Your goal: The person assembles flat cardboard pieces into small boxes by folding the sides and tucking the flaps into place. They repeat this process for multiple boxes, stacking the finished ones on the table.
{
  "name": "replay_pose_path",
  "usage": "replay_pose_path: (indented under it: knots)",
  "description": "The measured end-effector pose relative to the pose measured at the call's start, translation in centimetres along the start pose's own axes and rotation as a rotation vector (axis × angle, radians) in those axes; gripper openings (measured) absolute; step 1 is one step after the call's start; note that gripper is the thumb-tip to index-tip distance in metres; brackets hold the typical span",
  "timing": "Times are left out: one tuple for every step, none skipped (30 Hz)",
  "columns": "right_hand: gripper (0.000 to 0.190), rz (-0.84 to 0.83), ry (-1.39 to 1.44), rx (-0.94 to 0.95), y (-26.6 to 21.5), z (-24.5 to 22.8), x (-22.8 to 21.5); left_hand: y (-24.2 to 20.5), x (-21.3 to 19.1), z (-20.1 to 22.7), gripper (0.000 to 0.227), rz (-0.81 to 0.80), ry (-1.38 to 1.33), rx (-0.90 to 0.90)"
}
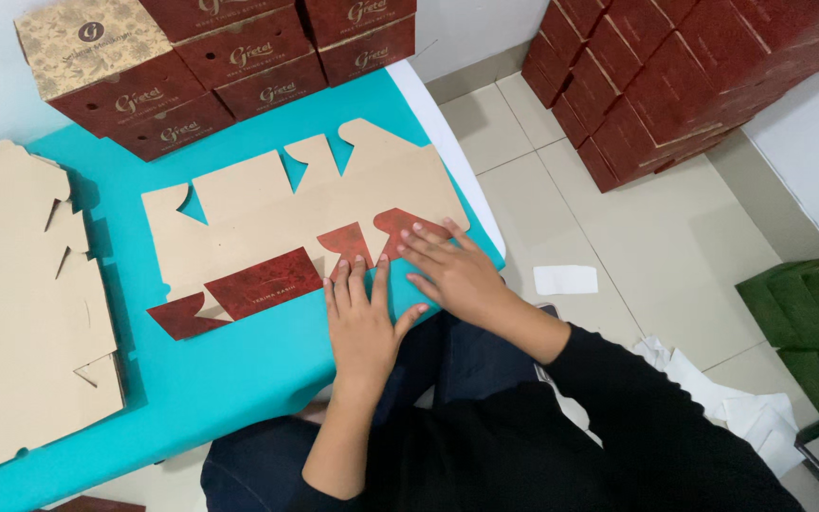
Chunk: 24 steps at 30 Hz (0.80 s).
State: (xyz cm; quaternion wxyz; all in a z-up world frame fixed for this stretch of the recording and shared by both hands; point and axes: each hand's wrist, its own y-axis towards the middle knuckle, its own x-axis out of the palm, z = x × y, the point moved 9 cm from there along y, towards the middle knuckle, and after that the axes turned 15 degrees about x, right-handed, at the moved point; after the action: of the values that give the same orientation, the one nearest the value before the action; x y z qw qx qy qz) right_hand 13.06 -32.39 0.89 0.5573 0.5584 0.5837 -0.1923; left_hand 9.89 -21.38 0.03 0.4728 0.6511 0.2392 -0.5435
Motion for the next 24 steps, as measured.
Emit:
replay_pose_path:
  knots:
    - [0.034, 0.000, 0.000, 0.000, -0.3, 0.8, -0.2, 0.0, -0.1, 0.0, 0.082, 0.000, 0.000, 0.000]
    - [0.032, 0.015, -0.042, 0.043, -0.5, 1.9, -0.5, 0.0, -0.3, -0.1, 0.081, 0.000, -0.007, 0.003]
    - [0.030, 0.030, -0.086, 0.085, -0.7, 3.1, -0.9, 0.1, -0.4, 0.0, 0.081, 0.002, -0.016, 0.006]
    - [0.030, 0.030, -0.089, 0.084, -0.7, 3.2, -1.6, 0.1, -0.4, 0.0, 0.081, 0.004, -0.018, 0.006]
    - [0.028, 0.017, -0.107, 0.120, -0.7, 3.6, -2.2, 0.1, -0.5, 0.0, 0.081, 0.013, -0.028, 0.006]
    - [0.026, 0.004, -0.124, 0.156, -0.8, 4.0, -2.8, 0.1, -0.5, 0.0, 0.082, 0.022, -0.037, 0.007]
    - [0.026, 0.004, -0.127, 0.158, -0.8, 4.1, -2.8, 0.1, -0.6, 0.2, 0.082, 0.023, -0.039, 0.009]
    - [0.025, 0.006, -0.104, 0.165, -0.8, 4.1, -2.9, 0.1, -0.8, 0.4, 0.079, 0.027, -0.040, 0.009]
    - [0.025, 0.011, -0.078, 0.168, -0.7, 4.1, -2.9, 0.1, -1.0, 0.5, 0.077, 0.031, -0.036, 0.007]
    - [0.025, 0.014, -0.078, 0.166, -0.5, 4.6, -2.9, 0.0, -1.2, 0.3, 0.077, 0.034, -0.034, 0.007]
    - [0.026, -0.037, -0.039, 0.178, -0.2, 5.3, -2.6, -0.1, -1.1, 0.3, 0.075, 0.024, -0.057, 0.007]
    - [0.029, -0.088, 0.000, 0.189, -0.1, 6.0, -2.2, -0.3, -1.1, 0.2, 0.073, 0.015, -0.081, 0.007]
    - [0.029, -0.087, 0.000, 0.186, 0.3, 6.6, -2.3, -0.6, -1.1, 0.0, 0.073, 0.016, -0.078, 0.005]
    - [0.035, -0.113, -0.058, 0.188, 0.6, 7.3, -2.0, -0.9, -0.9, -0.1, 0.073, 0.007, -0.092, 0.021]
    - [0.041, -0.138, -0.115, 0.188, 1.0, 8.0, -1.8, -1.1, -0.8, -0.2, 0.074, -0.001, -0.104, 0.035]
    - [0.041, -0.137, -0.115, 0.183, 1.2, 7.8, -2.1, -1.5, -1.3, 0.0, 0.074, 0.002, -0.101, 0.031]
    - [0.041, -0.185, -0.084, 0.187, 1.4, 7.7, -2.0, -1.9, -1.8, 0.2, 0.073, 0.001, -0.112, 0.046]
    - [0.041, -0.233, -0.053, 0.190, 1.5, 7.5, -1.9, -2.3, -2.3, 0.5, 0.072, -0.001, -0.124, 0.060]
    - [0.041, -0.234, -0.050, 0.187, 1.4, 7.9, -2.2, -2.9, -2.3, 0.3, 0.072, -0.001, -0.121, 0.057]
    - [0.035, -0.275, 0.104, 0.106, 1.1, 7.4, -2.4, -3.4, -2.9, 0.6, 0.072, 0.059, -0.109, 0.099]
    - [0.030, -0.316, 0.258, 0.024, 0.8, 6.9, -2.7, -3.9, -3.4, 0.9, 0.072, 0.120, -0.098, 0.140]
    - [0.030, -0.317, 0.260, 0.020, 1.6, 6.2, -3.1, -4.3, -3.5, 0.9, 0.072, 0.119, -0.095, 0.136]
    - [0.031, -0.303, 0.266, 0.091, 2.5, 6.2, -3.6, -4.6, -3.7, 1.0, 0.068, 0.126, -0.114, 0.129]
    - [0.033, -0.289, 0.272, 0.162, 3.2, 6.2, -4.0, -5.0, -3.8, 1.0, 0.065, 0.132, -0.133, 0.123]
